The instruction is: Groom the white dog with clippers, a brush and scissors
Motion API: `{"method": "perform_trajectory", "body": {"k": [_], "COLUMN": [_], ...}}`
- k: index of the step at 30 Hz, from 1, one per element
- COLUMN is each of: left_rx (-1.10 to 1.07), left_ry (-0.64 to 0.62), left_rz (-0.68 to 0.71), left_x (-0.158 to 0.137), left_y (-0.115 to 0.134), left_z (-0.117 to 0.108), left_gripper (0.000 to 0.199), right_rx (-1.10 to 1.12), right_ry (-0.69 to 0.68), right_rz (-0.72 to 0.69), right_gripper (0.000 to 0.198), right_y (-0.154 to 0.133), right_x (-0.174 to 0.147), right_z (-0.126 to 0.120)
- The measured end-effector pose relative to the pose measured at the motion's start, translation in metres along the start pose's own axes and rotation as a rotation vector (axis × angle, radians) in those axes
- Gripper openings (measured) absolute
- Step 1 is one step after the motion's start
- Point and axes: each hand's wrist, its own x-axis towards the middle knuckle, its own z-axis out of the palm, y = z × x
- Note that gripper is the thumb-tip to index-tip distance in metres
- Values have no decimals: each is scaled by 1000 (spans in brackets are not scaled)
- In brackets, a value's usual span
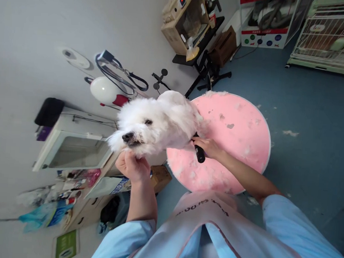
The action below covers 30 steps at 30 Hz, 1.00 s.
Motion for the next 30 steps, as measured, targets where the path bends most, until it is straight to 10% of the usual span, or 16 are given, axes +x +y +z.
{"method": "perform_trajectory", "body": {"k": [8, 13, 18, 22, 30], "left_rx": [77, 214, 184, 115, -39], "left_ry": [-164, -301, -376, -447, -294], "left_rz": [-74, -61, -13, 19, -90], "left_x": [-1, 8, 22, 28, 29], "left_y": [-4, 2, 2, 1, -14], "left_z": [2, 10, 15, 15, -3], "left_gripper": [50, 46, 47, 42, 42], "right_rx": [391, 625, 586, 608, 536], "right_ry": [154, 282, 36, 261, 125], "right_rz": [386, 347, 440, 315, 385], "right_gripper": [19, 25, 27, 32, 36], "right_y": [-19, -44, -63, -73, -88], "right_x": [17, 59, 77, 99, 115], "right_z": [-3, -44, -63, -80, -90]}}
